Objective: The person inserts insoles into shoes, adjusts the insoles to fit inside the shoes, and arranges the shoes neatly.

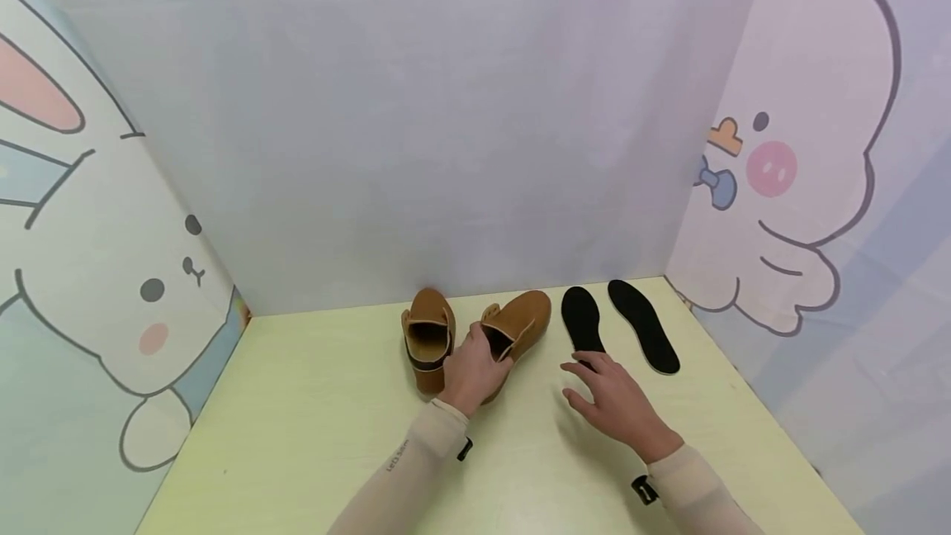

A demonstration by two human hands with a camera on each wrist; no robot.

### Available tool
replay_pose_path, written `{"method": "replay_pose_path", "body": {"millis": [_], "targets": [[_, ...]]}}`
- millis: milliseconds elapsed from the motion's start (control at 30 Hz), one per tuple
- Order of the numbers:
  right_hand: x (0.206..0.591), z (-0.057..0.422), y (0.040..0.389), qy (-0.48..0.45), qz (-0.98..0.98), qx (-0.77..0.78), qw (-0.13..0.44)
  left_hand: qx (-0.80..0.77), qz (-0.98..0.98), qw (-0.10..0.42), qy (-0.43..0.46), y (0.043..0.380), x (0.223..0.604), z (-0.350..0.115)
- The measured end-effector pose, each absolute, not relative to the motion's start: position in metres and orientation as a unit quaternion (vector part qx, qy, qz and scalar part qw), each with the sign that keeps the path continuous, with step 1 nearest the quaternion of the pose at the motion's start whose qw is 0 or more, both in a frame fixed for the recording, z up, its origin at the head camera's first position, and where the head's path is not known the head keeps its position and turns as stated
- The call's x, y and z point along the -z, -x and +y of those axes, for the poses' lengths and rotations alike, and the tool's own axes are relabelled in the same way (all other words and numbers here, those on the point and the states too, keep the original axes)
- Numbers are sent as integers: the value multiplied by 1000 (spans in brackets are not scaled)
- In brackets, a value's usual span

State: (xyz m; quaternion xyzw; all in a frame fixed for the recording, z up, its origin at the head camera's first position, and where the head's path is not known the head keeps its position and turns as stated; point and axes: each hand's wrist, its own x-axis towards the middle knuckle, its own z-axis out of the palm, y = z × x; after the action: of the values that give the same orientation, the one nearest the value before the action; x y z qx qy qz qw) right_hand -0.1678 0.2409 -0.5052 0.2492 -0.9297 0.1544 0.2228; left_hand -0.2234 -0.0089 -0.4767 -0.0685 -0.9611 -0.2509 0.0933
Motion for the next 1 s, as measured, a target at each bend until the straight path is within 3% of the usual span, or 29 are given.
{"method": "replay_pose_path", "body": {"millis": [567, 800, 1000], "targets": [[511, 235, 167, -240, -938, -159, 193, 229, -969, 74, 62, 224, 505, -3], [516, 232, 167, -238, -939, -161, 191, 263, -963, 6, 63, 227, 501, -5], [517, 230, 166, -242, -937, -159, 196, 386, -914, -92, 84, 225, 494, -25]]}}
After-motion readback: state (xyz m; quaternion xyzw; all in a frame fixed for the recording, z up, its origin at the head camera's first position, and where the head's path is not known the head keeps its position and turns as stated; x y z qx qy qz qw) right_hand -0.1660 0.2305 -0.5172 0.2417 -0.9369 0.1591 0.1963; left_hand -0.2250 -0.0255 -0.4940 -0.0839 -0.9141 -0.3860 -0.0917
